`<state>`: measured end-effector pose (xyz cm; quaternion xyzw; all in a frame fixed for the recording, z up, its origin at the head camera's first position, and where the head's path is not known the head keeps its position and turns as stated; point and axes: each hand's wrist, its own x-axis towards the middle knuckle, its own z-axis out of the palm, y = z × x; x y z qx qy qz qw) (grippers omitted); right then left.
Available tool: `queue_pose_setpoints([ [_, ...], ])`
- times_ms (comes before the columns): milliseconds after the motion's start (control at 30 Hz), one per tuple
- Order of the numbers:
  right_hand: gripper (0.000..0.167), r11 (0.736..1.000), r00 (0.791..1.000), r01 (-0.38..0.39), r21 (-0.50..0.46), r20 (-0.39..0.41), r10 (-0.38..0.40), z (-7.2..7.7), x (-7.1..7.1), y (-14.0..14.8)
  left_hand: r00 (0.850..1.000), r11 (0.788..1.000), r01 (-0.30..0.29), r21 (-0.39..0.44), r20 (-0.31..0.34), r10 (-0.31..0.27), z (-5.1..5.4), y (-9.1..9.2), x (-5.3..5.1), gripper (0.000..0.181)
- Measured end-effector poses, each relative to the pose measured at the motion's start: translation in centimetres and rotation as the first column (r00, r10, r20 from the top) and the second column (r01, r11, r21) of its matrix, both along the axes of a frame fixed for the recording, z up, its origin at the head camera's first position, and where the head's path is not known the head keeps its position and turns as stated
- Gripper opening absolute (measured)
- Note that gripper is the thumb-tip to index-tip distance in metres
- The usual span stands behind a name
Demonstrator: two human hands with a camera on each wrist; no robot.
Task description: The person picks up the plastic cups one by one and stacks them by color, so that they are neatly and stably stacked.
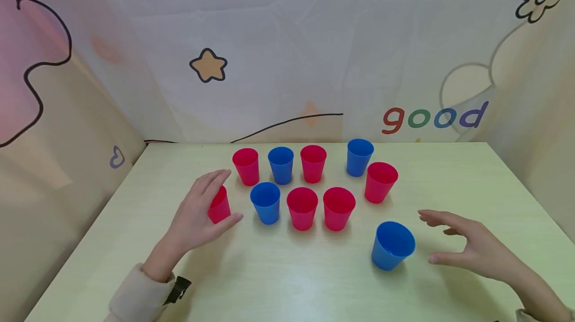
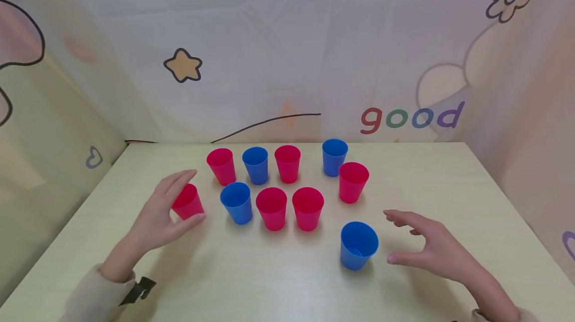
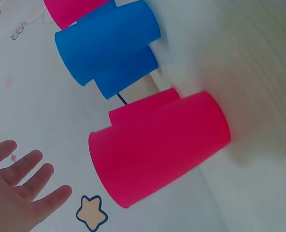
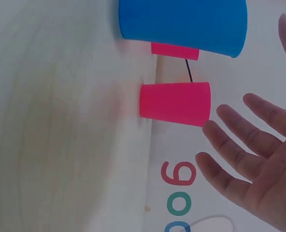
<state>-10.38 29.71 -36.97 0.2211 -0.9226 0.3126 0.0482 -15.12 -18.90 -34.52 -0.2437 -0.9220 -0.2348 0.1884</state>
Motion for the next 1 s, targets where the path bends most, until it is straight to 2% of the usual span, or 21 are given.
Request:
queue_pose_setpoints([
  [200,0.062,0.996,0.998,-0.033,-0.088,0.056,0.038,-0.6,-0.1,-0.9,0.998,0.998,0.025,0.066,0.054,-0.029,-0.2,0.9,-0.2,0.078],
  [367,0.062,0.984,0.989,-0.043,-0.17,0.135,0.066,-1.0,-0.2,-1.5,0.994,0.992,0.038,0.118,0.095,-0.05,-0.7,1.8,-0.6,0.071],
  [567,0.061,0.971,0.975,-0.065,-0.232,0.194,0.112,-1.5,-0.4,-2.0,0.984,0.986,0.021,0.163,0.169,-0.049,-1.3,3.0,-1.2,0.067],
  [733,0.063,0.965,0.959,-0.062,-0.255,0.251,0.129,-1.9,-0.6,-2.2,0.966,0.987,-0.039,0.153,0.259,-0.002,-1.6,3.9,-1.7,0.068],
  [867,0.066,0.964,0.951,-0.055,-0.261,0.279,0.13,-2.0,-0.6,-2.4,0.945,0.988,-0.071,0.137,0.326,0.023,-1.8,4.5,-2.1,0.069],
  [1000,0.067,0.956,0.943,-0.059,-0.288,0.299,0.148,-2.2,-0.7,-2.4,0.918,0.987,-0.096,0.132,0.396,0.036,-2.1,5.0,-2.6,0.073],
])
